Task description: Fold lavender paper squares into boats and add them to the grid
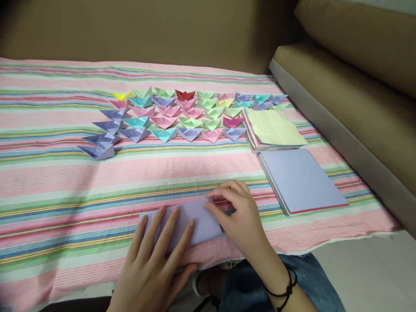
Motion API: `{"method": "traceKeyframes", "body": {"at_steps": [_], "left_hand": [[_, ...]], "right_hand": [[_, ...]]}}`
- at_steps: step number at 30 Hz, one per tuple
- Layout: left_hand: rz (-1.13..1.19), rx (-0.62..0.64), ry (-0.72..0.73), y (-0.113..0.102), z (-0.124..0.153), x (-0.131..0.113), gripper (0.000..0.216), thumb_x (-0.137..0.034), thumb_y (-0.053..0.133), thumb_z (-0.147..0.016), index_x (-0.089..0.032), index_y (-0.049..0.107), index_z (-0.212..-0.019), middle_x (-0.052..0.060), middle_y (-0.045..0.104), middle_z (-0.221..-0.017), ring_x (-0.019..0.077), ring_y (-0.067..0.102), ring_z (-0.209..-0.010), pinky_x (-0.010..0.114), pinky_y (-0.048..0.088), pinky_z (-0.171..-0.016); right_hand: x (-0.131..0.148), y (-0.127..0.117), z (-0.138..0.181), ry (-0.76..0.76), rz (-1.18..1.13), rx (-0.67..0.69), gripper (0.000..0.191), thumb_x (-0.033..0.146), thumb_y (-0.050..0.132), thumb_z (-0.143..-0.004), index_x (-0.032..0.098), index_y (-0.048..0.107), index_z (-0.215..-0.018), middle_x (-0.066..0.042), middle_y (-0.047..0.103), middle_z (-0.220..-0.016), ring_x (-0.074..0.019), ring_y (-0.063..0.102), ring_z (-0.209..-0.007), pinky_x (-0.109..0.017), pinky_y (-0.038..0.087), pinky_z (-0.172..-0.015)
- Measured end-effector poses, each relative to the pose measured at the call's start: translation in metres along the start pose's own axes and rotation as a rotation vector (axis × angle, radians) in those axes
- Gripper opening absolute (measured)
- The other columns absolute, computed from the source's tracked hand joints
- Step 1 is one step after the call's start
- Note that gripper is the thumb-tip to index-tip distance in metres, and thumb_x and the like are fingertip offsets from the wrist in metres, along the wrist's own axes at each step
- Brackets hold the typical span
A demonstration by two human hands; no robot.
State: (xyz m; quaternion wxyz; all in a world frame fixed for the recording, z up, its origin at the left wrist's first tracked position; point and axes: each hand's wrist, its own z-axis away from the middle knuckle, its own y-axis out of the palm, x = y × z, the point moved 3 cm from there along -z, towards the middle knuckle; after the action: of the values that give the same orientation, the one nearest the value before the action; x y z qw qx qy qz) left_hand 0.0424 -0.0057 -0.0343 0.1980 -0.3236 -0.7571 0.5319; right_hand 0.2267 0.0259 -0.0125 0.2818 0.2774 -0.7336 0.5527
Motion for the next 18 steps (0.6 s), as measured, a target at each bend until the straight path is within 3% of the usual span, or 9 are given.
{"method": "traceKeyframes", "body": {"at_steps": [18], "left_hand": [[0.01, 0.014, 0.003, 0.0024, -0.0015, -0.0004, 0.072, -0.06, 0.051, -0.077, -0.024, 0.037, -0.138, 0.014, 0.036, -0.144, 0.0361, 0.028, -0.134, 0.055, 0.02, -0.107]], "right_hand": [[0.0002, 0.0015, -0.0022, 0.004, 0.001, -0.012, 0.01, 0.022, 0.07, -0.073, 0.022, 0.064, -0.08, -0.003, 0.06, -0.082, -0.0225, 0.053, -0.087, -0.038, 0.044, -0.078]]}}
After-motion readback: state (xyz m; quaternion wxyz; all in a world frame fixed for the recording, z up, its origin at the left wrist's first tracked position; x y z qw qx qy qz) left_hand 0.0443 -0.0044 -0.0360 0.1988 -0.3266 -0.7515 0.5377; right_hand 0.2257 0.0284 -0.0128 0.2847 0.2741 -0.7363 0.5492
